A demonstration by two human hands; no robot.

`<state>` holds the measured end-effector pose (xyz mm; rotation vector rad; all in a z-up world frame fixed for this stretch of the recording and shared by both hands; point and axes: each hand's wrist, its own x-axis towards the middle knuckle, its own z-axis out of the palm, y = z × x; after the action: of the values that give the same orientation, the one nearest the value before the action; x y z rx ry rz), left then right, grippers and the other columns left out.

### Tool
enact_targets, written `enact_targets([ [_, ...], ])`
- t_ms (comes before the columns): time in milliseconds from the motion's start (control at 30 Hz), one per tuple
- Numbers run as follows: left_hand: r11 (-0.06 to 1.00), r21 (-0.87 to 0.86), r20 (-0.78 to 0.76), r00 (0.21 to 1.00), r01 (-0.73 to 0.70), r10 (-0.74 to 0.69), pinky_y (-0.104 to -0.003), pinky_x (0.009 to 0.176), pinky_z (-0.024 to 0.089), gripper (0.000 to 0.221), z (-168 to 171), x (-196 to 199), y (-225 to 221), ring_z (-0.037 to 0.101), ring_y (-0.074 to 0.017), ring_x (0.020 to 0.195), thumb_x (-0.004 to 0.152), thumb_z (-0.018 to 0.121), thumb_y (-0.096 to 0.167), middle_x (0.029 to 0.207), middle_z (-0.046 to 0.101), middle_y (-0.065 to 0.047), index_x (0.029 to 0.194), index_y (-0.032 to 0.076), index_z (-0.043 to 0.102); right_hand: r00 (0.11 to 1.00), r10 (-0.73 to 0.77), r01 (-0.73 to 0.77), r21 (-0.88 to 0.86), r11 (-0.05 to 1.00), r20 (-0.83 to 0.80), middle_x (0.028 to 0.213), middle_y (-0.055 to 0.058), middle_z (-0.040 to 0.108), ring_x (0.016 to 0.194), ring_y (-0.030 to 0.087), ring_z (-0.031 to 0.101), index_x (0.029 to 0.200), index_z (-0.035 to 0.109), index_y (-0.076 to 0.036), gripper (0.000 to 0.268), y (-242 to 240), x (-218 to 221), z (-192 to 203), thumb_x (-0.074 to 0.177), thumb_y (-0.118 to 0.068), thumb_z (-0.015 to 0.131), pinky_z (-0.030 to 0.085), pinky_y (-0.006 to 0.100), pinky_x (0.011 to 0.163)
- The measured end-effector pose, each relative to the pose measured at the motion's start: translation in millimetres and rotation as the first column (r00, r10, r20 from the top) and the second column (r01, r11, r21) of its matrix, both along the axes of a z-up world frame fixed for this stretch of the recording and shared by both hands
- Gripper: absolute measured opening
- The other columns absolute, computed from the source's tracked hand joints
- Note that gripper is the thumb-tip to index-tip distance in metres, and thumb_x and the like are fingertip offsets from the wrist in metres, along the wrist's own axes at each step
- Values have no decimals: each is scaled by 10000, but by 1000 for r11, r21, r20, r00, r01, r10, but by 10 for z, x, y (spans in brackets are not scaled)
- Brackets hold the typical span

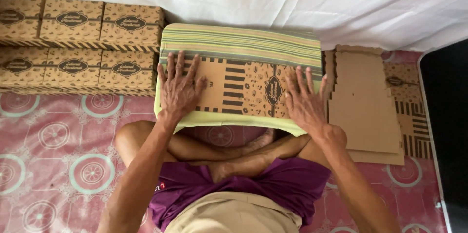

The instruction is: Assembling cardboard boxes by folding flat sheets along pre-scored lines and tucking in the flaps.

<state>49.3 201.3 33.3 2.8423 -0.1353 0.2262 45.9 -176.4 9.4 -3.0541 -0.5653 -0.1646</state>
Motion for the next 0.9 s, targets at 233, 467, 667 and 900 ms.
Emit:
enact_targets([
  [233,1000,-21,-29,1000,3,-3,-648,1214,66,629,31,-21,-5,162,-428,1544,1052,297,558,1678,254,-168,1613,278,352,967,42,-50,24,998,253,1412,191,509,1414,400,413,1440,522,-162,475,1269,-32,134,967,-194,547,166,732,1161],
  [467,999,-34,-20,1000,7,-8,-650,1215,67,628,-48,-14,20,182,-433,1541,1039,368,517,1681,255,-166,1623,291,331,983,83,-103,117,988,161,1693,155,235,1562,364,169,1543,455,-164,497,1738,-37,-201,1068,-300,508,28,729,1189],
  [667,999,-41,-23,1000,8,-9,-645,1209,66,595,49,-32,-2,181,-433,1541,1070,347,530,1681,258,-164,1612,285,364,985,-50,41,60,997,167,1728,154,81,1571,364,24,1618,344,-146,641,924,-300,-143,1036,-233,597,-39,724,1170],
  [900,999,-41,-17,1000,11,-11,-648,1206,56,613,-18,-27,16,165,-433,1545,1062,327,557,1686,249,-159,1615,292,352,980,-159,145,120,982,122,1710,192,155,1549,419,59,1653,240,-222,619,75,-572,-226,1081,-292,464,-105,764,1114],
])
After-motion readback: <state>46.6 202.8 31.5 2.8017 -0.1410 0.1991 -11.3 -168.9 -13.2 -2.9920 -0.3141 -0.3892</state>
